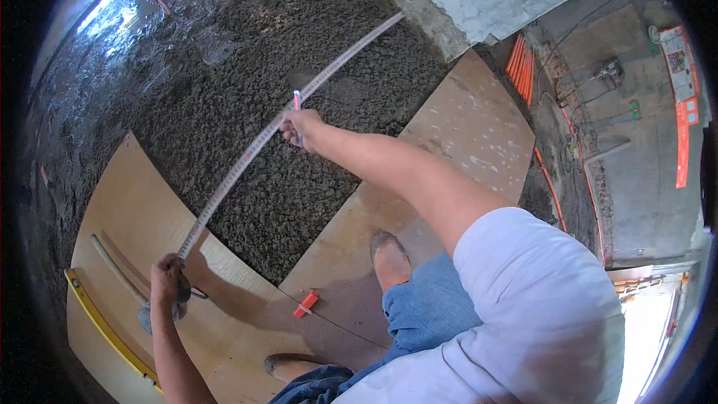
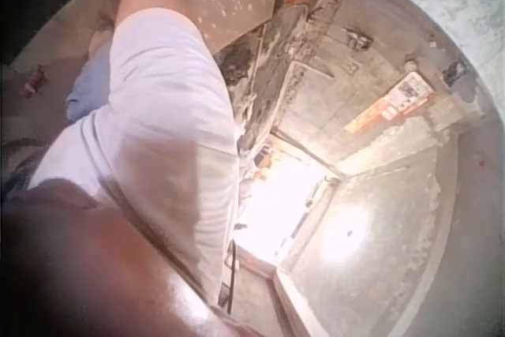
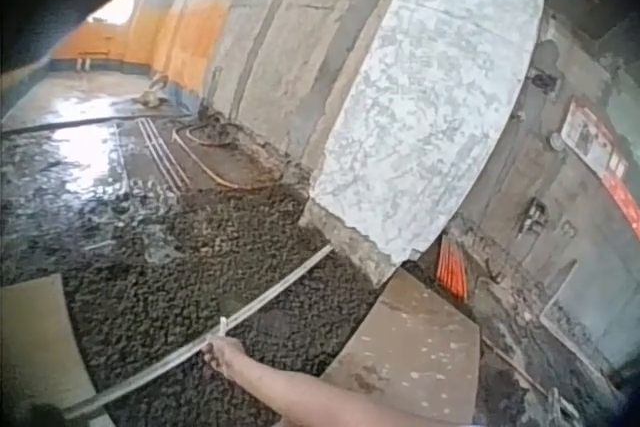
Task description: Measuring and marking floor tiles for placement on a prepared surface.
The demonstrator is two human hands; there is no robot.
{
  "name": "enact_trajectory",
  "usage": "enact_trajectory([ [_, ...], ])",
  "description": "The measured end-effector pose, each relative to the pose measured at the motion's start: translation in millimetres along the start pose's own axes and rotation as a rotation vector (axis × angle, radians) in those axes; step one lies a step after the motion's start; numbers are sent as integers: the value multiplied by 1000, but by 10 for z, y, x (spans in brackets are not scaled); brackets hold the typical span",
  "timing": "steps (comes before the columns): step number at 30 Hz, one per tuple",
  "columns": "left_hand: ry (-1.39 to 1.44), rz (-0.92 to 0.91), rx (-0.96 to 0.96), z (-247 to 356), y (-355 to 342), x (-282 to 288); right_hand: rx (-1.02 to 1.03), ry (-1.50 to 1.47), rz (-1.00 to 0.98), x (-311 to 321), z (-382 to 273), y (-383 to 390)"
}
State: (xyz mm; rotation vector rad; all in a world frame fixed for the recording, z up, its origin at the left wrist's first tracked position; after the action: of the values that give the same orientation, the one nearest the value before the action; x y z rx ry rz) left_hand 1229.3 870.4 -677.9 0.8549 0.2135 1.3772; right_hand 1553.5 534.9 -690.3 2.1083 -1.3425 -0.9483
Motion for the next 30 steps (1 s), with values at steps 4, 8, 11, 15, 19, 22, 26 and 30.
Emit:
enact_trajectory([
  [4, 29, 75, -47, 56, -299, 246, 10, -34, 33, -293, -142, -354],
  [8, -46, 51, -28, 222, -563, 445, 31, 27, 64, -430, -292, -705],
  [11, -56, 52, 0, 149, -650, 623, -5, -4, 50, -514, -321, -921],
  [15, -43, 99, 33, 95, -728, 765, -26, -22, 34, -627, -269, -1036],
  [19, 22, 115, 13, -20, -808, 855, 5, -52, 42, -695, -285, -1105],
  [22, -76, 106, 42, 40, -921, 803, 50, -33, 65, -672, -380, -1142],
  [26, -30, 148, 26, -22, -1004, 735, 29, -54, 58, -620, -403, -1163],
  [30, -155, 218, 9, -246, -898, 849, 29, -49, 3, -732, -271, -1282],
])
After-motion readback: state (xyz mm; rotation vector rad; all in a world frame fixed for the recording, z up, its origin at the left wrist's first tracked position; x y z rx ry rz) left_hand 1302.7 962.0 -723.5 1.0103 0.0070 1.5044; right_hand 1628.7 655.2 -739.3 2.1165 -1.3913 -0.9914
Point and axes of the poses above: each hand's wrist, its own y-axis away from the middle knuckle, its own x-axis out of the back of the hand, z = x × y, the point moved 1 cm from there along -y, towards the middle knuckle, and after that the axes turned 14 degrees about -z, right-handed, at the moved point
